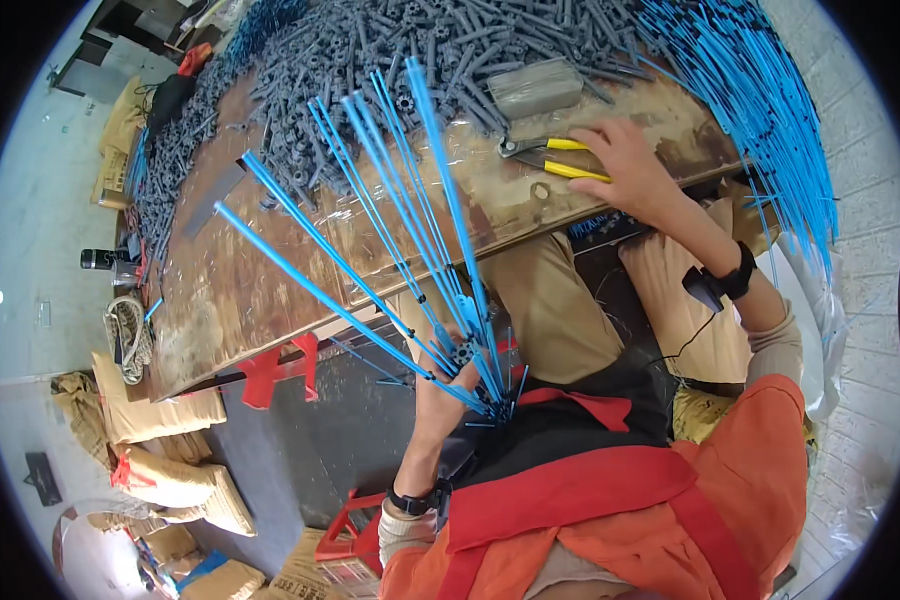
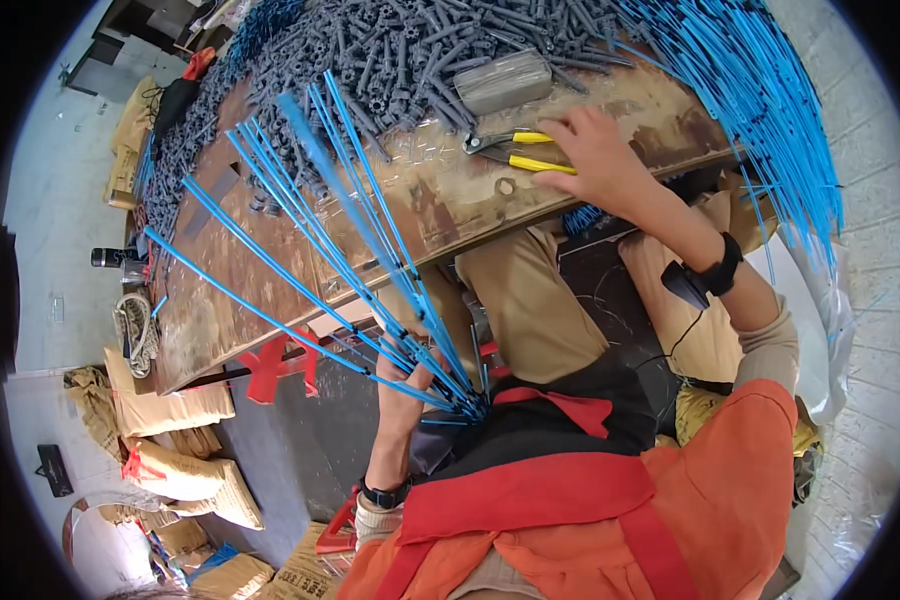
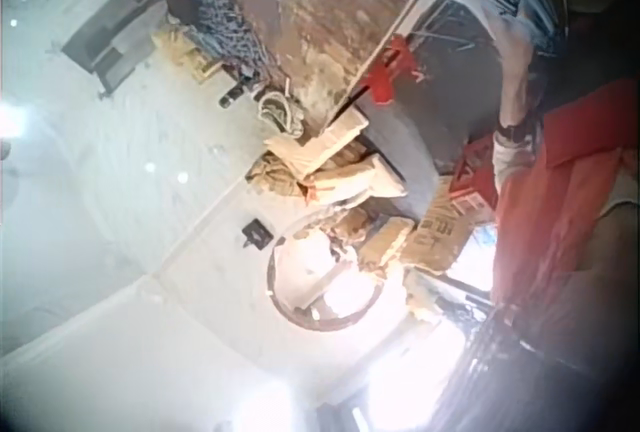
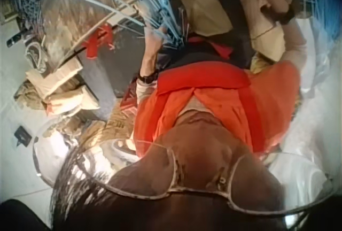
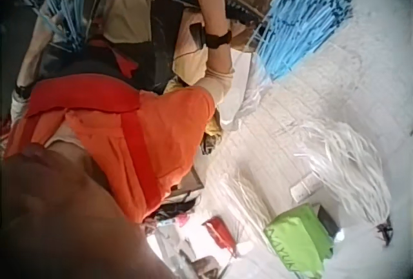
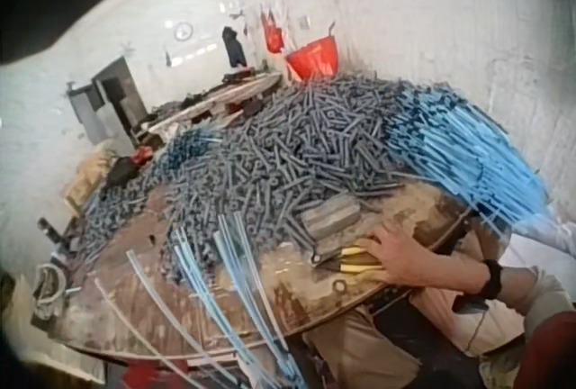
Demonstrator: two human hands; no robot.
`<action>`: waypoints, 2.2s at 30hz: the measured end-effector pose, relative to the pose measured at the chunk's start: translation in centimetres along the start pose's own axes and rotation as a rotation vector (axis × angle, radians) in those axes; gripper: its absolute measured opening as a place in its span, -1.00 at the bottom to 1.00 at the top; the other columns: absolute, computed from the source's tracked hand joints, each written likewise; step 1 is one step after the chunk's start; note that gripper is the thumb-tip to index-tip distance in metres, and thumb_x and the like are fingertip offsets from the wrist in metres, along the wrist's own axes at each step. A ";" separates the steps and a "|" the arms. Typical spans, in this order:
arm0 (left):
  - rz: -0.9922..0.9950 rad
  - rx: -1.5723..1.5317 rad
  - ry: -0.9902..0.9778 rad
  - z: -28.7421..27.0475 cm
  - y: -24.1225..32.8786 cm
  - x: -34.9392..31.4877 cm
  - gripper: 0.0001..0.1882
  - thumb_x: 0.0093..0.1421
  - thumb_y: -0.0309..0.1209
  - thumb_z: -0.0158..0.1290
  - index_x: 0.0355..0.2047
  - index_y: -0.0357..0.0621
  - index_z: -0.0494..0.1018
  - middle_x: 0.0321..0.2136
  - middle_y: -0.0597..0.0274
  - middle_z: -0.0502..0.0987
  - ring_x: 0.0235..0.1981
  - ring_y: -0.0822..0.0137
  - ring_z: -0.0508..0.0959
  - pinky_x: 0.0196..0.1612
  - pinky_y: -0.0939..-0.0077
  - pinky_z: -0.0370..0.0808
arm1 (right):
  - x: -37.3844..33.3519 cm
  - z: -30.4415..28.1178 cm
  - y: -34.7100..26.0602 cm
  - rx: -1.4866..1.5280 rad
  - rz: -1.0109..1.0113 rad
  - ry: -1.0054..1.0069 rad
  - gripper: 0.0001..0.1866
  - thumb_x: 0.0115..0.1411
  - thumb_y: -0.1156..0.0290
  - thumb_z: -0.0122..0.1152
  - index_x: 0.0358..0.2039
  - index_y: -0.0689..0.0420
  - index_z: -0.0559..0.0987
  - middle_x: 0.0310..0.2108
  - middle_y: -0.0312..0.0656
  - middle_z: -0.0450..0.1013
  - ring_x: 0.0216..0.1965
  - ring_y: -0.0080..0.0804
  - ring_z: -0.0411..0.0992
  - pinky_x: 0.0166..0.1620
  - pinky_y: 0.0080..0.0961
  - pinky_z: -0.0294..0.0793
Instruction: The person gathers blue umbrella ribs, binds them with a plastic tie, and trims the tie using pliers. They then pick up a grey plastic hub and insert the ends of the blue umbrella ribs into the hub one at a time.
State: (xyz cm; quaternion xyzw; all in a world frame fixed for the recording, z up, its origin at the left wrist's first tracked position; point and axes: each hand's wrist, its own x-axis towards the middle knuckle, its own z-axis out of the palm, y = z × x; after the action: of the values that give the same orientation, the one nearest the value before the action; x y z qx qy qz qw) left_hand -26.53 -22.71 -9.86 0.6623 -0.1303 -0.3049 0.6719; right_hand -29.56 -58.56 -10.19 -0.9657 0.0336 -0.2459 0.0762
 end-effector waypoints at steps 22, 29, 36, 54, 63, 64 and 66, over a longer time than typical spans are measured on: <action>0.153 0.219 -0.380 -4.0 0.5 -2.3 -0.60 -0.03 -0.53 0.30 -0.13 -0.19 0.54 -0.39 0.27 0.49 -0.38 0.43 0.53 -0.29 0.52 0.44 | -5.6 -5.5 -16.4 0.781 -0.166 -0.813 -0.63 0.23 0.40 0.09 0.05 0.18 0.44 -0.27 0.00 0.43 -0.26 0.04 0.41 -0.23 -0.18 0.39; 0.144 0.151 -0.365 -3.3 1.0 -2.3 -0.55 -0.14 -0.43 0.39 -0.17 -0.22 0.60 -0.47 0.33 0.47 -0.46 0.51 0.37 -0.38 0.59 0.28 | -5.4 -6.7 -17.2 0.691 -0.206 -0.775 -0.64 0.21 0.44 0.10 0.04 0.17 0.45 -0.29 0.00 0.42 -0.24 0.06 0.42 -0.25 -0.15 0.39; 0.115 0.144 -0.409 -3.5 1.1 -1.8 -0.55 -0.14 -0.45 0.39 -0.17 -0.22 0.59 -0.42 0.29 0.49 -0.41 0.48 0.41 -0.35 0.57 0.30 | -5.0 -6.9 -16.9 0.621 -0.227 -0.823 -0.62 0.19 0.46 0.12 0.05 0.15 0.42 -0.27 0.00 0.44 -0.27 0.09 0.42 -0.29 -0.13 0.40; 0.097 0.183 -0.572 -3.1 1.0 -1.7 -0.54 -0.13 -0.43 0.41 -0.18 -0.27 0.56 -0.39 0.33 0.44 -0.30 0.43 0.46 -0.30 0.53 0.38 | -4.9 -6.5 -16.4 1.074 0.086 -1.360 -0.55 0.14 0.25 0.26 -0.04 0.20 0.38 -0.45 0.01 0.45 -0.46 0.02 0.46 -0.39 -0.23 0.44; -0.155 -0.121 -0.246 -2.7 0.2 -1.9 -0.53 -0.17 -0.46 0.41 -0.18 -0.19 0.58 -0.37 0.29 0.45 -0.31 0.39 0.47 -0.21 0.50 0.38 | -6.0 -6.3 -16.1 0.443 -0.342 -0.198 -0.59 0.12 0.32 0.27 -0.11 0.22 0.33 -0.54 -0.03 0.41 -0.48 -0.06 0.46 -0.40 -0.42 0.44; -0.083 -0.088 -0.261 -3.1 -0.1 -1.7 -0.53 -0.17 -0.47 0.40 -0.17 -0.19 0.58 -0.37 0.29 0.45 -0.31 0.40 0.47 -0.21 0.51 0.39 | -5.7 -6.5 -15.9 0.445 -0.343 -0.195 -0.59 0.12 0.32 0.27 -0.11 0.22 0.33 -0.54 -0.03 0.41 -0.48 -0.06 0.46 -0.40 -0.42 0.44; 0.049 -0.029 -0.285 -3.8 -0.9 -1.7 -0.53 -0.16 -0.48 0.39 -0.16 -0.17 0.57 -0.37 0.28 0.45 -0.31 0.40 0.48 -0.20 0.52 0.41 | -3.7 -8.7 -16.2 0.653 -0.120 -0.768 -0.57 0.14 0.32 0.24 -0.07 0.25 0.33 -0.54 -0.05 0.42 -0.49 -0.02 0.46 -0.38 -0.38 0.45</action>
State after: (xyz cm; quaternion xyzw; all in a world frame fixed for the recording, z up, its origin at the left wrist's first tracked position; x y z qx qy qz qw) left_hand -25.82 -18.59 -10.67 0.5991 -0.2361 -0.3812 0.6634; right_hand -36.51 -43.37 -1.75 -0.9124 -0.1313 0.1253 0.3669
